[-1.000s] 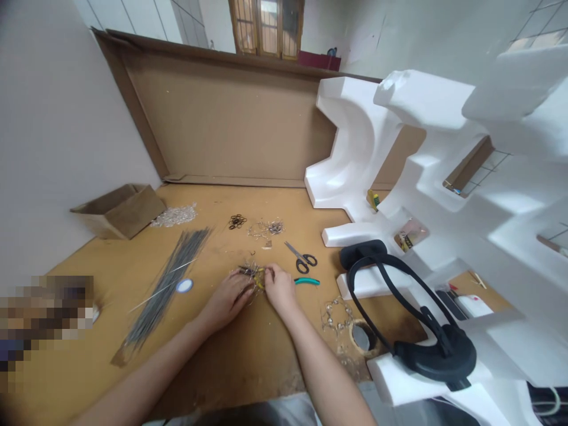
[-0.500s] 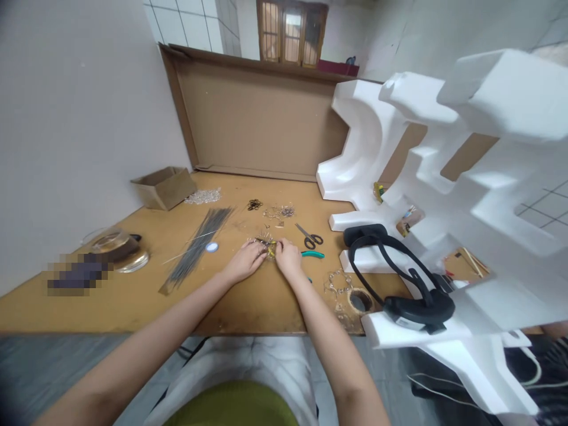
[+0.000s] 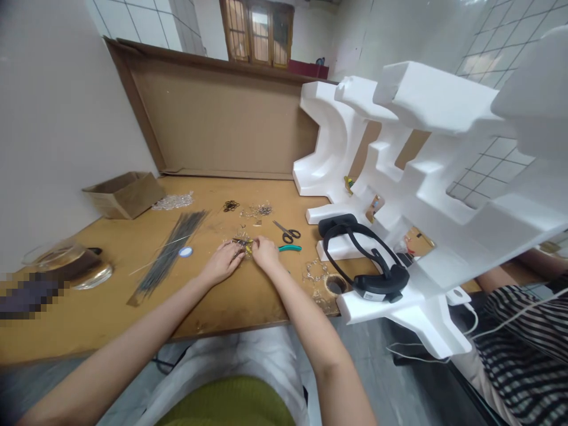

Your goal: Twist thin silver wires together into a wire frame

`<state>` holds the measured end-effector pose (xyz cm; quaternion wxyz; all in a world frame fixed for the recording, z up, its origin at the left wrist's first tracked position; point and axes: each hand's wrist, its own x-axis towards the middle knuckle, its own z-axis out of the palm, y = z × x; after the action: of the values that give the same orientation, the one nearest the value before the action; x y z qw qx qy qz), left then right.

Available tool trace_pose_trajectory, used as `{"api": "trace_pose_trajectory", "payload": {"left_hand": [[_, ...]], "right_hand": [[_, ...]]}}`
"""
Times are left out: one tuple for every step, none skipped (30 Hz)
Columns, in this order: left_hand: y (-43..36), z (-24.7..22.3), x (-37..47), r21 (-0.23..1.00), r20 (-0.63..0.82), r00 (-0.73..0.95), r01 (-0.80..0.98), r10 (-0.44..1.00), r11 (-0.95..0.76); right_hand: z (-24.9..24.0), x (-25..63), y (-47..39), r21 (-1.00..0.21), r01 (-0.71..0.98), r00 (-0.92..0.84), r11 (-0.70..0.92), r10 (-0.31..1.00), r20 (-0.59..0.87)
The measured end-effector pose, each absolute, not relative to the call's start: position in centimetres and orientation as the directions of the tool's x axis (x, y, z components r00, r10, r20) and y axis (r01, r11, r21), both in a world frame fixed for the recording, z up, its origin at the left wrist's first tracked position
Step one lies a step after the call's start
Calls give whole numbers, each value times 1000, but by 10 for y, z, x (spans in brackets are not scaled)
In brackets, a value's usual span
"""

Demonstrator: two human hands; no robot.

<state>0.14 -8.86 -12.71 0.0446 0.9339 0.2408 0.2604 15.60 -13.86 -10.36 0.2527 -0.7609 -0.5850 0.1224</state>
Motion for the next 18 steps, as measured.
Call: {"api": "trace_pose_trajectory", "payload": {"left_hand": [[-88,-127,1,213,466,745,430,478,-877],[-88,-127,1,216,469,739,435,484,-874],[-88,-128,0,221,473,732,441,491,-870],[-87,-128,0,225,477,724,447,498,-866],[-87,-129,-1,230,481,716,453,506,-861],[-86,-130,-2,236,484,709,458,512,-857],[-85,-131,-2,242,487,704,461,518,-854],[-85,-131,-3,247,488,700,463,522,-851],[-84,-132,-3,252,488,697,463,525,-850],[-84,-132,-3,256,488,696,463,527,-849],[-84,-132,-3,260,486,697,461,528,-848],[-84,-132,-2,264,484,698,458,527,-849],[-85,-131,-2,267,481,701,455,526,-850],[-85,-130,-1,271,477,705,450,525,-851],[-86,-129,-1,275,473,708,446,524,-852],[-86,-128,-1,278,470,710,444,524,-852],[-86,-128,-2,280,467,712,443,524,-851],[-86,-127,-2,284,463,712,445,528,-849]], "right_hand": [[-103,156,-138,-528,829,283,-187,953,107],[-102,156,-137,-528,829,280,-185,954,106],[-101,156,-136,-530,829,278,-182,955,107],[-100,156,-136,-531,828,276,-178,955,110],[-100,155,-137,-534,828,275,-174,955,115],[-100,155,-139,-536,827,275,-169,954,122],[-101,155,-141,-539,826,275,-165,953,130],[-101,154,-144,-540,826,277,-162,951,137],[-102,154,-146,-541,825,280,-161,949,144],[-101,153,-148,-541,825,283,-161,947,149],[-100,152,-149,-540,826,287,-163,945,154],[-97,151,-149,-539,826,290,-164,944,158],[-92,149,-148,-537,827,292,-164,943,162],[-85,148,-146,-535,829,294,-163,941,169],[-79,147,-146,-533,831,297,-161,938,179],[-74,146,-149,-531,833,299,-156,934,195],[-72,146,-158,-528,836,304,-151,928,217],[-76,146,-175,-526,839,303,-139,922,240]]}}
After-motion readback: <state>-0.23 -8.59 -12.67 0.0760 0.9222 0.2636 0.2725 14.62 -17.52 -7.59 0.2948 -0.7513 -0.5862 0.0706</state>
